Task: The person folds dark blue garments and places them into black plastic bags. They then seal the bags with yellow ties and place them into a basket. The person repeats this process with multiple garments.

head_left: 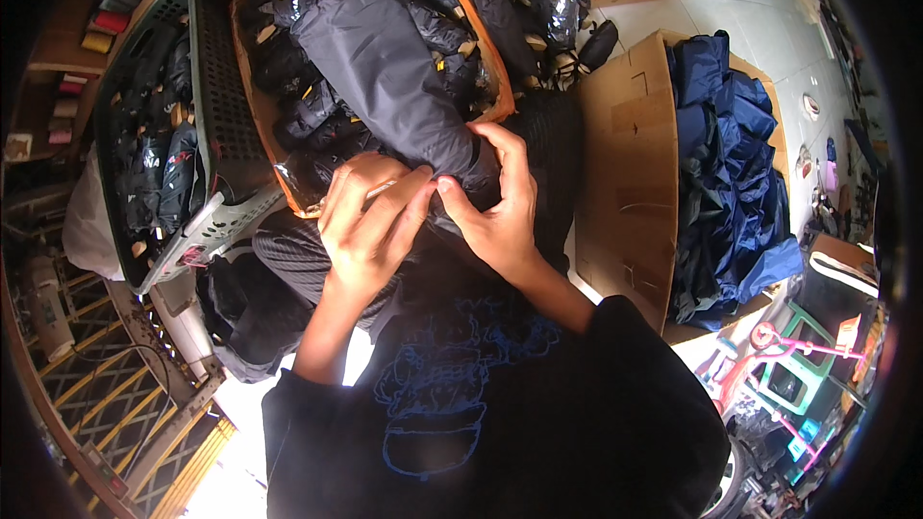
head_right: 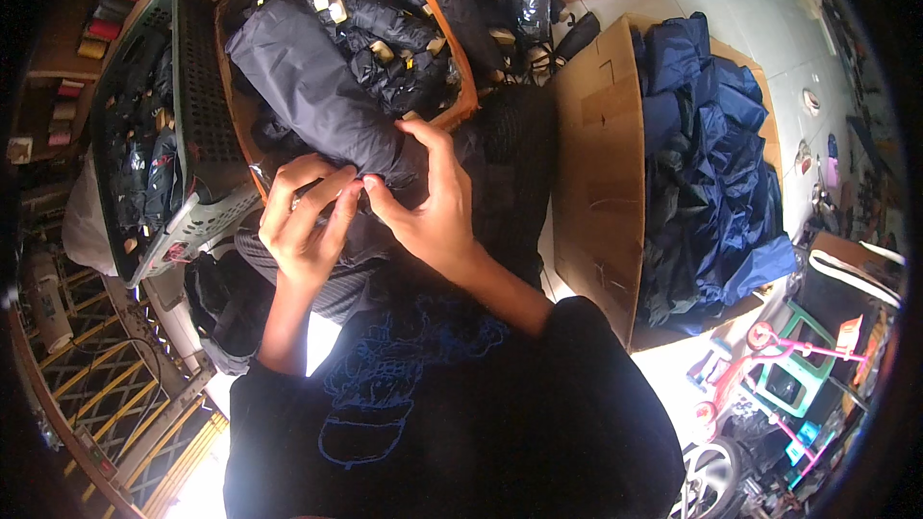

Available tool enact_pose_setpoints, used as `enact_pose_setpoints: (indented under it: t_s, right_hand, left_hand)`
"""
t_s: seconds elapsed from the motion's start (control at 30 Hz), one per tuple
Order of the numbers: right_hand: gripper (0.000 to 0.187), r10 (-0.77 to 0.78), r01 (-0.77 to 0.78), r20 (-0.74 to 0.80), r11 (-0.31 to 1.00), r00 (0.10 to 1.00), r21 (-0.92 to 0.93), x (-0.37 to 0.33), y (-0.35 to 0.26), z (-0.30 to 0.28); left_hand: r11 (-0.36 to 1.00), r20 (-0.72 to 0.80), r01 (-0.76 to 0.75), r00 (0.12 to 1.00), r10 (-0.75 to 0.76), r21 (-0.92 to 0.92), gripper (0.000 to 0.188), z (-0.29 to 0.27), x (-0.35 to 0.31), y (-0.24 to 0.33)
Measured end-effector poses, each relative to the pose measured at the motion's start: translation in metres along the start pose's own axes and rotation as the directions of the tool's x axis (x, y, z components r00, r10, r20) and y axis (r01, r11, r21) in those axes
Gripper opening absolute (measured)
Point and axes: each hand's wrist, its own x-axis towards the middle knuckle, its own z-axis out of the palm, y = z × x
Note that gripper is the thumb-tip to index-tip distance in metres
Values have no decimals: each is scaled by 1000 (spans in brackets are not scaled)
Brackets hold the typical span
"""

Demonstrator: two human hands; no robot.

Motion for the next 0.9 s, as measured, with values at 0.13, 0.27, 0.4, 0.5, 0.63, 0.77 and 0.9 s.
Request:
enact_pose_setpoints:
  t_s: [0.13,0.27,0.4,0.5,0.63,0.77,0.9]
  right_hand:
    - [59,-54,54,-36,998,998,-24,3,-3,0]
    - [54,62,-62,-22,998,998,-29,3,-1,4]
    - [48,286,-290,43,945,957,150,3,2,5]
    - [48,378,-392,104,902,920,179,1,6,2]
    - [53,310,-324,156,944,938,71,1,22,0]
    - [64,257,-267,210,964,943,18,5,26,-2]
    - [69,337,-351,254,936,907,11,3,21,2]
  left_hand:
    - [998,20,58,998,-59,28,24,3,4,4]
    - [997,-23,2,1000,-1,76,24,14,3,-4]
    - [997,31,-6,999,4,81,27,19,-4,-5]
    - [997,86,53,995,-57,55,26,18,-9,-6]
    - [993,130,114,985,-116,27,23,13,-8,-4]
    - [979,161,203,966,-200,-3,18,13,-4,-2]
    - [943,214,326,927,-307,-60,15,10,-4,-4]
